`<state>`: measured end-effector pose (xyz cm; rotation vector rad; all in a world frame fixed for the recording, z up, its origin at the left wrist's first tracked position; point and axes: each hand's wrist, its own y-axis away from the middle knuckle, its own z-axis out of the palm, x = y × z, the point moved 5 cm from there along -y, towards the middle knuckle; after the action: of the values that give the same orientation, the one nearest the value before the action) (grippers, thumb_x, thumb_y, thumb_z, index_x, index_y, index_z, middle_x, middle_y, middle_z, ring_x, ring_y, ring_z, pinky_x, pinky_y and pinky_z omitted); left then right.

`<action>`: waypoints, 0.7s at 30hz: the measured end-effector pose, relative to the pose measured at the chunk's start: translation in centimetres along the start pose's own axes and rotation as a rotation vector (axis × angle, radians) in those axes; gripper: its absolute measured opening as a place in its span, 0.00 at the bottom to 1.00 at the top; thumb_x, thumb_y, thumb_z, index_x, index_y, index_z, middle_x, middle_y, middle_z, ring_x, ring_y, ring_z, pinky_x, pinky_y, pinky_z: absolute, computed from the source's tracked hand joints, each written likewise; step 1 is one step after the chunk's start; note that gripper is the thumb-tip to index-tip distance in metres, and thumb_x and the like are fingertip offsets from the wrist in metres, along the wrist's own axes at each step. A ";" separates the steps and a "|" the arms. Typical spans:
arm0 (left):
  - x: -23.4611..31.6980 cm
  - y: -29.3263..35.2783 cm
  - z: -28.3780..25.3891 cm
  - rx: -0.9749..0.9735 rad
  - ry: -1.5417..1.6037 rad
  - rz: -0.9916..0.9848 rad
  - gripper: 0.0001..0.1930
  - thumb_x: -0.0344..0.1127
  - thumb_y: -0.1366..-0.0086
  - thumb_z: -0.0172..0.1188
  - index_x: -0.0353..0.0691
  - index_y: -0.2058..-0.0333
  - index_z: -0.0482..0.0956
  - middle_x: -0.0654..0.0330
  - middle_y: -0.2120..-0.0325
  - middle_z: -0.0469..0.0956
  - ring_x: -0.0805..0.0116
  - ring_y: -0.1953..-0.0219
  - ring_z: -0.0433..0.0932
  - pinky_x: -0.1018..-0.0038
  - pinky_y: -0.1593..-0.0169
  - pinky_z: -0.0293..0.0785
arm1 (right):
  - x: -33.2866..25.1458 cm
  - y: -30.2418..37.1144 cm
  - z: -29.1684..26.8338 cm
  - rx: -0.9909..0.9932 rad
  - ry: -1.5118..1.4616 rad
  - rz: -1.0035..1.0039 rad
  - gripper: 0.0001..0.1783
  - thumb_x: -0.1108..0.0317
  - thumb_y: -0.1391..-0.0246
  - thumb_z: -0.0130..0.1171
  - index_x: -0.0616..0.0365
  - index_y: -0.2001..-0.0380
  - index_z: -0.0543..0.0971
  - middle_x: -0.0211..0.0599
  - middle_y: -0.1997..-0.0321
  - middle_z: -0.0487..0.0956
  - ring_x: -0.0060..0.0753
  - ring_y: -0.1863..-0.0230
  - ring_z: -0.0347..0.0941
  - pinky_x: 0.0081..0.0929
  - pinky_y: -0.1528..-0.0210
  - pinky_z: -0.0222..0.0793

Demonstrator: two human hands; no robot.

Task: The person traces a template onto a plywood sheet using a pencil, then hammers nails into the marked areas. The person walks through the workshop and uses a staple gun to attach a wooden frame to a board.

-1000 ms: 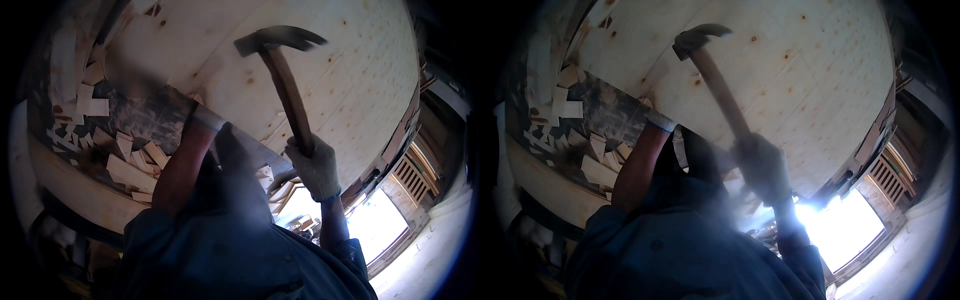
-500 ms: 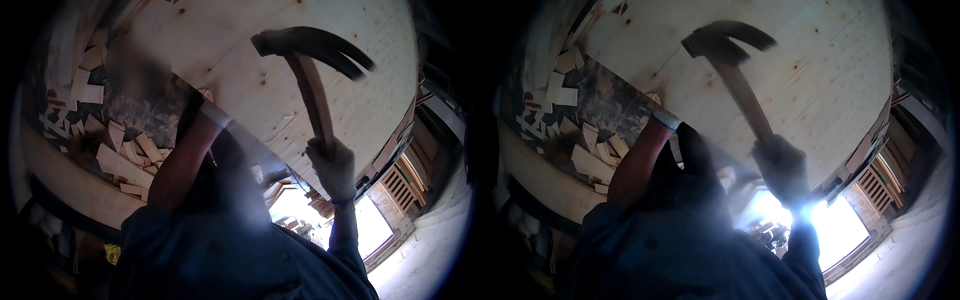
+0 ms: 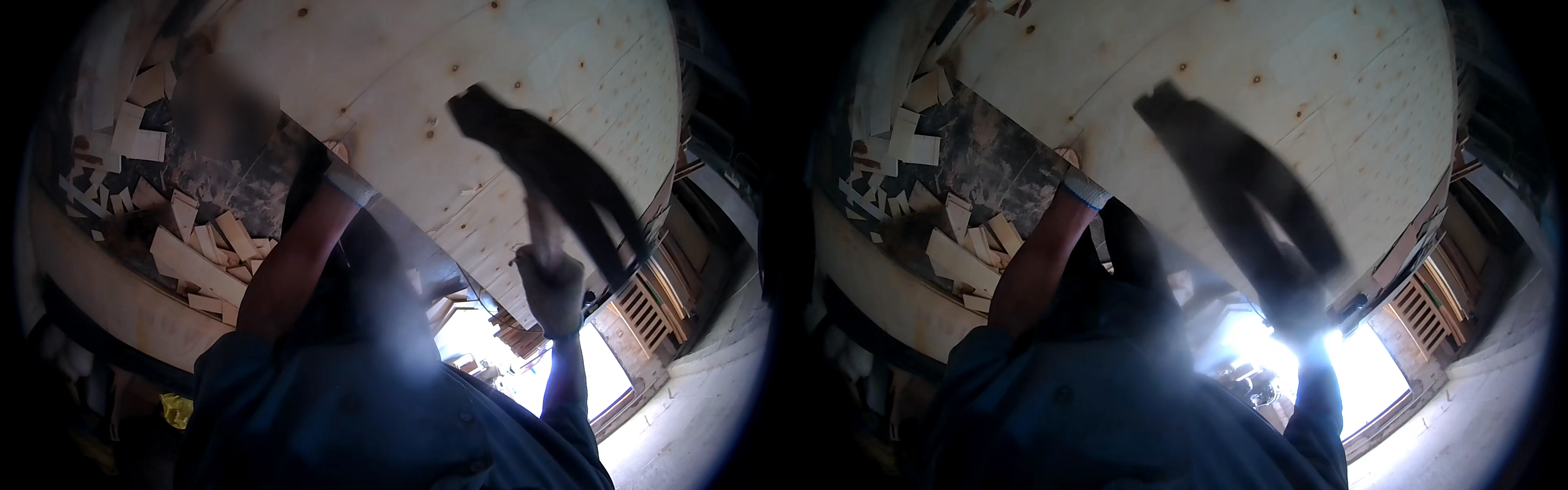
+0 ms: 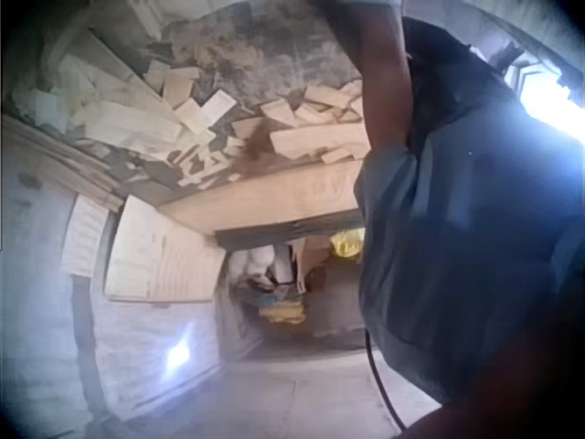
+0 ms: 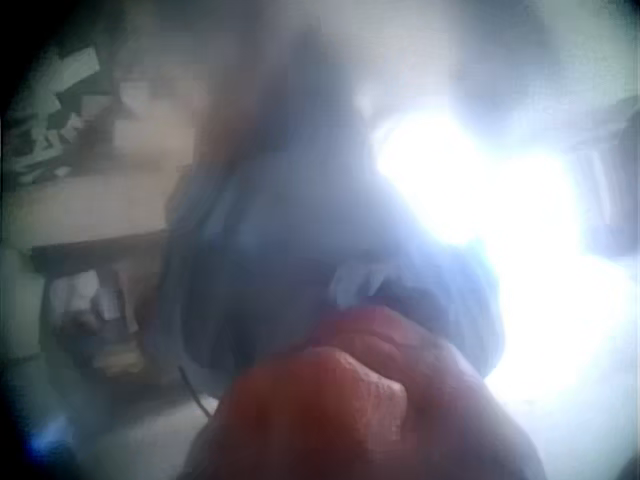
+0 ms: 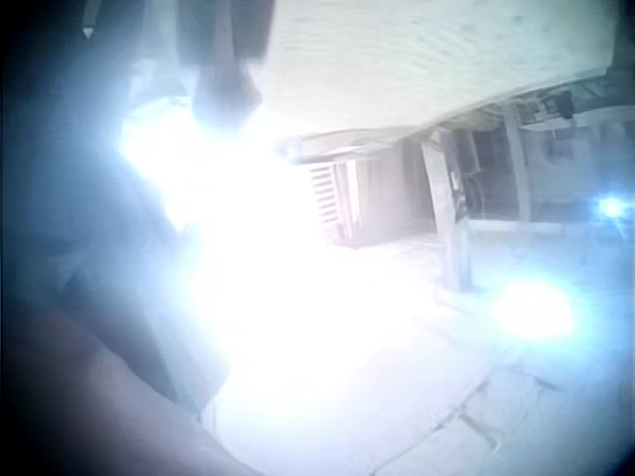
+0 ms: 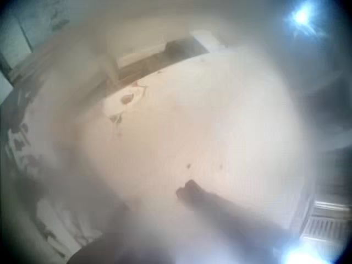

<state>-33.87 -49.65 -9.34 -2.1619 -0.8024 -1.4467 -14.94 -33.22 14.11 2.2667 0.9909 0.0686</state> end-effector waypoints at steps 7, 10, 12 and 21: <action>0.2 0.3 -0.2 0.011 -0.037 -0.002 0.36 0.63 0.32 0.46 0.44 0.34 0.67 0.55 0.34 0.66 0.53 0.32 0.65 0.53 0.31 0.62 | -2.9 -0.6 -1.7 0.051 0.062 0.037 0.10 0.68 0.41 0.67 0.64 0.62 0.84 0.44 0.76 0.83 0.34 0.74 0.82 0.30 0.69 0.75; 0.3 0.1 -0.3 0.016 -0.037 -0.006 0.37 0.63 0.32 0.45 0.45 0.33 0.67 0.55 0.33 0.66 0.53 0.32 0.64 0.52 0.31 0.62 | -2.4 -0.9 -1.3 0.076 0.041 -0.164 0.10 0.68 0.41 0.67 0.63 0.61 0.84 0.45 0.74 0.84 0.36 0.72 0.84 0.29 0.69 0.76; 0.3 0.0 -0.4 0.013 -0.041 -0.007 0.37 0.64 0.32 0.45 0.45 0.33 0.67 0.55 0.33 0.66 0.53 0.32 0.64 0.52 0.31 0.61 | -1.0 -2.1 -0.3 -0.005 0.118 -0.065 0.07 0.67 0.42 0.67 0.61 0.65 0.84 0.45 0.76 0.82 0.35 0.74 0.83 0.31 0.71 0.73; -0.3 0.2 -0.2 -0.007 -0.047 -0.027 0.39 0.66 0.33 0.44 0.45 0.32 0.66 0.55 0.32 0.65 0.52 0.31 0.63 0.51 0.30 0.60 | -1.2 -0.8 0.2 0.102 -0.216 -0.013 0.08 0.68 0.44 0.68 0.60 0.64 0.83 0.42 0.75 0.82 0.32 0.72 0.83 0.31 0.71 0.72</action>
<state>-33.93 -49.98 -9.56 -2.2054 -0.8478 -1.4192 -16.29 -33.72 13.73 2.3011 0.9124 -0.2330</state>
